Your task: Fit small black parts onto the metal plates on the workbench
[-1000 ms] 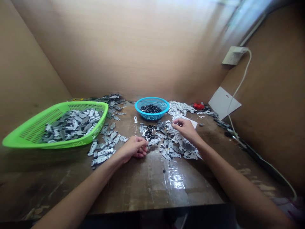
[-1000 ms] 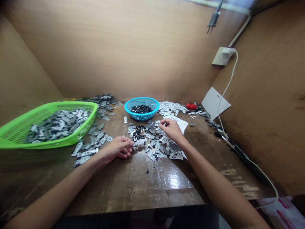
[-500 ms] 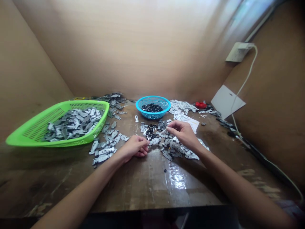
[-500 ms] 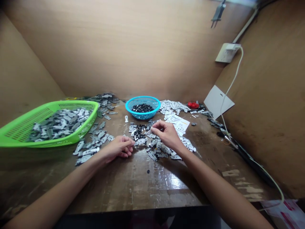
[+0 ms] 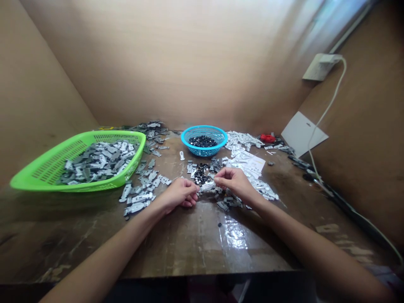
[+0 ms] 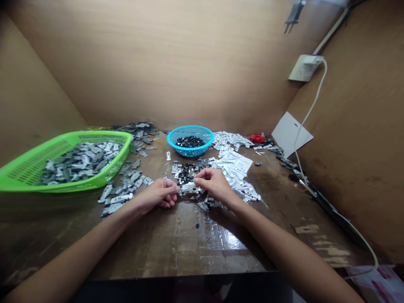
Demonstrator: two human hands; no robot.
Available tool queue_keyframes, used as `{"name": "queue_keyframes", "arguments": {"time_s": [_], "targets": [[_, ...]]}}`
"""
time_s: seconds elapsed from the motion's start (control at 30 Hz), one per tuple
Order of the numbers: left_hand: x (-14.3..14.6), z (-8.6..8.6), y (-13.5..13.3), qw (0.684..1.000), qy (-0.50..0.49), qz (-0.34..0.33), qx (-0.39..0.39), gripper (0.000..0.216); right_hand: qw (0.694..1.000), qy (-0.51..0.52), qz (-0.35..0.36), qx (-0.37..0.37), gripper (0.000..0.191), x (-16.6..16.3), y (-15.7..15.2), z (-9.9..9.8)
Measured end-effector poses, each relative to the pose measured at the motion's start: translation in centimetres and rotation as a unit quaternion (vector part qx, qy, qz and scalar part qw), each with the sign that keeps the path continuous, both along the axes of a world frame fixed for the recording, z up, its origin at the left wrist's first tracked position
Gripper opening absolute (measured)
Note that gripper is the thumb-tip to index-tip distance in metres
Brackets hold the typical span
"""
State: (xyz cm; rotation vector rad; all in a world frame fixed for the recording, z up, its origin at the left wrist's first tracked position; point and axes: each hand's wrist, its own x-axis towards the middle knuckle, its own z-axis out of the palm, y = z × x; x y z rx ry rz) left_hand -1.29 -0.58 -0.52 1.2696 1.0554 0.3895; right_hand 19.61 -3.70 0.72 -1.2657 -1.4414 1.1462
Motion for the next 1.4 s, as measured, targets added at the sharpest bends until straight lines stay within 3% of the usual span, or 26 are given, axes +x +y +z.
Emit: {"name": "queue_keyframes", "arguments": {"time_s": [0.33, 0.83, 1.07, 1.27, 1.4], "targets": [[0.0, 0.0, -0.1, 1.0, 0.007, 0.0, 0.004, 0.035, 1.0, -0.008, -0.011, -0.009, 0.016, -0.2, 0.2, -1.1], [-0.1, -0.3, 0.0, 1.0, 0.001, -0.007, 0.004, 0.033, 1.0, -0.01, -0.01, -0.014, 0.016, -0.3, 0.2, -1.3], [-0.2, -0.2, 0.1, 1.0, -0.004, -0.009, -0.004, 0.034, 1.0, -0.01, -0.004, -0.024, 0.021, -0.3, 0.1, -1.6], [-0.3, -0.1, 0.0, 1.0, -0.017, -0.003, -0.006, 0.033, 0.995, -0.08, -0.055, 0.025, 0.026, -0.3, -0.2, -1.4], [-0.3, -0.1, 0.0, 0.999, -0.03, 0.003, 0.015, 0.033, 0.997, -0.045, -0.056, -0.016, 0.034, -0.2, -0.1, -1.5]]}}
